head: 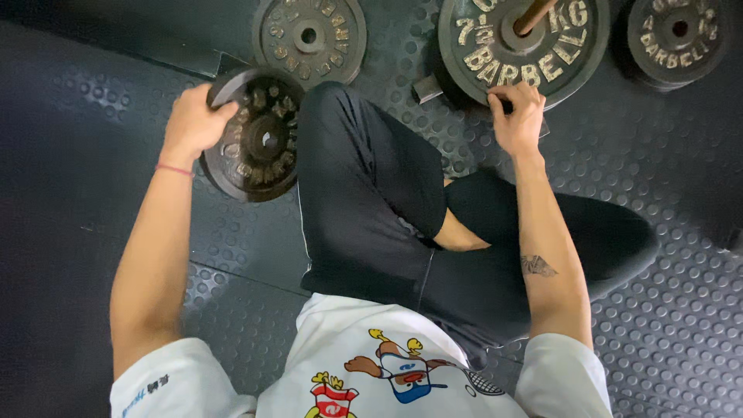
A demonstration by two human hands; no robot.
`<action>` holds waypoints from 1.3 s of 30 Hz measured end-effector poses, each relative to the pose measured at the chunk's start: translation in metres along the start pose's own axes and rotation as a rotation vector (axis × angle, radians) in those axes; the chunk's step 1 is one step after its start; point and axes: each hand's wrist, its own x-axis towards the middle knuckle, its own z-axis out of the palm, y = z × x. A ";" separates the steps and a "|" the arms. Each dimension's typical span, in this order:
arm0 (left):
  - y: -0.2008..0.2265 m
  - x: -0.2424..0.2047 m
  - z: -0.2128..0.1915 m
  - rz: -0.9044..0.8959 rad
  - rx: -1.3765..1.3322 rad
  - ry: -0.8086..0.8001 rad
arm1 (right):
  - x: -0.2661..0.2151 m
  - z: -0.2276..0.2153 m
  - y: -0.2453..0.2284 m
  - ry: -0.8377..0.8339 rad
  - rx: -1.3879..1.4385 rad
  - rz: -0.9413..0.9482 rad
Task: The person stacks weight plates one by one onto a vertical storage post while sitting on the floor.
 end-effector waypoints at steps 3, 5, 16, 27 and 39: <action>0.034 0.017 -0.007 0.013 0.027 -0.109 | 0.000 -0.004 -0.005 0.030 0.025 -0.066; 0.047 0.037 0.002 0.030 0.087 -0.126 | -0.002 -0.004 -0.004 0.016 0.020 -0.056; 0.162 0.072 -0.004 0.214 0.086 -0.195 | -0.002 -0.012 -0.008 -0.014 0.045 -0.008; 0.096 0.056 0.041 0.232 0.015 0.392 | -0.002 -0.009 -0.005 0.038 0.015 -0.049; 0.214 0.084 0.057 0.628 0.412 0.337 | -0.005 -0.010 -0.006 0.020 0.083 -0.049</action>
